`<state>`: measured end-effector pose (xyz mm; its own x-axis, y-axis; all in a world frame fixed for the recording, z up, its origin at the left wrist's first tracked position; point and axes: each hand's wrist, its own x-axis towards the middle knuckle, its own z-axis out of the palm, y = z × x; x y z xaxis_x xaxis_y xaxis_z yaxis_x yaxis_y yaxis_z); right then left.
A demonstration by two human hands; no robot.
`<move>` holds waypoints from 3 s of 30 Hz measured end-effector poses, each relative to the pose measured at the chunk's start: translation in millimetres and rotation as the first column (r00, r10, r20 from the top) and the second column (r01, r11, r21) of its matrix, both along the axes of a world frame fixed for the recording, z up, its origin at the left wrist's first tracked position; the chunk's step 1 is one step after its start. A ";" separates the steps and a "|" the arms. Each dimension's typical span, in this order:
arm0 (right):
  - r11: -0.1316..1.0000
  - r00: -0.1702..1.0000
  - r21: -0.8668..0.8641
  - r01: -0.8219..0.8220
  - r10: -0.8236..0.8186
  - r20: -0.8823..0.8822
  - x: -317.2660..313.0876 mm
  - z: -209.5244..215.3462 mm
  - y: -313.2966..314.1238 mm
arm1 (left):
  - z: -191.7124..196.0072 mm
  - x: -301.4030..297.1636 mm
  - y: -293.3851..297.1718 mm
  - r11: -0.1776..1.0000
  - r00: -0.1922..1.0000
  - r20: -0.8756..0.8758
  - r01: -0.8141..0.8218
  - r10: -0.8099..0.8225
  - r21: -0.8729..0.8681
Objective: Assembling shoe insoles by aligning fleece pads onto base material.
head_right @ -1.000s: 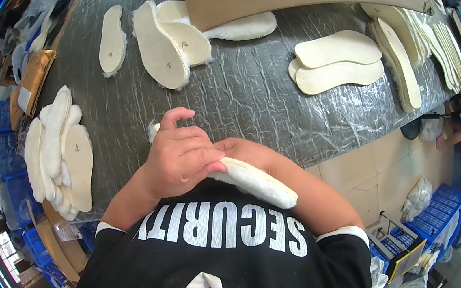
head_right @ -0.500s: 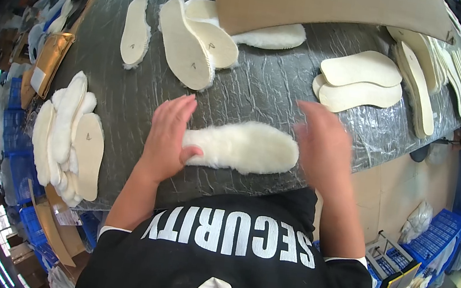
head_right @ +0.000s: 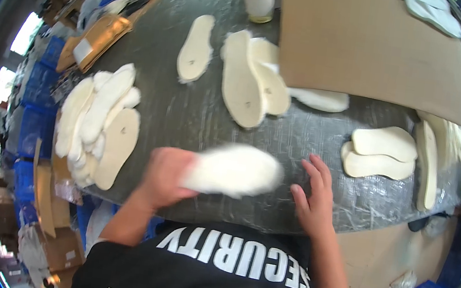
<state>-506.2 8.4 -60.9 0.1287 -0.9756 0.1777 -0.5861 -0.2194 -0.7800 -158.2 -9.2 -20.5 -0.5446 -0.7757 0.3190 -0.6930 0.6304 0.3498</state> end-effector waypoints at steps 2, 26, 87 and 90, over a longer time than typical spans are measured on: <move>0.995 0.996 -0.054 0.090 -0.089 0.011 1.3 4.9 -11.5 | 18.2 60.0 5.0 0.945 0.973 -0.045 -0.231 0.227 -0.232; 0.679 0.670 -0.019 0.734 -0.719 0.185 -171.0 75.5 -47.1 | -49.0 -292.9 -112.5 0.760 0.769 0.056 0.614 -0.637 0.215; 0.412 0.639 -0.609 0.678 -0.739 0.213 -180.1 113.4 -181.7 | 14.8 -142.8 -103.0 0.224 0.264 -0.881 0.902 0.393 0.370; 0.295 0.591 -0.608 0.737 -0.717 0.370 -220.8 146.2 -156.2 | 24.1 -149.9 -106.1 0.297 0.199 -0.892 0.894 0.407 0.335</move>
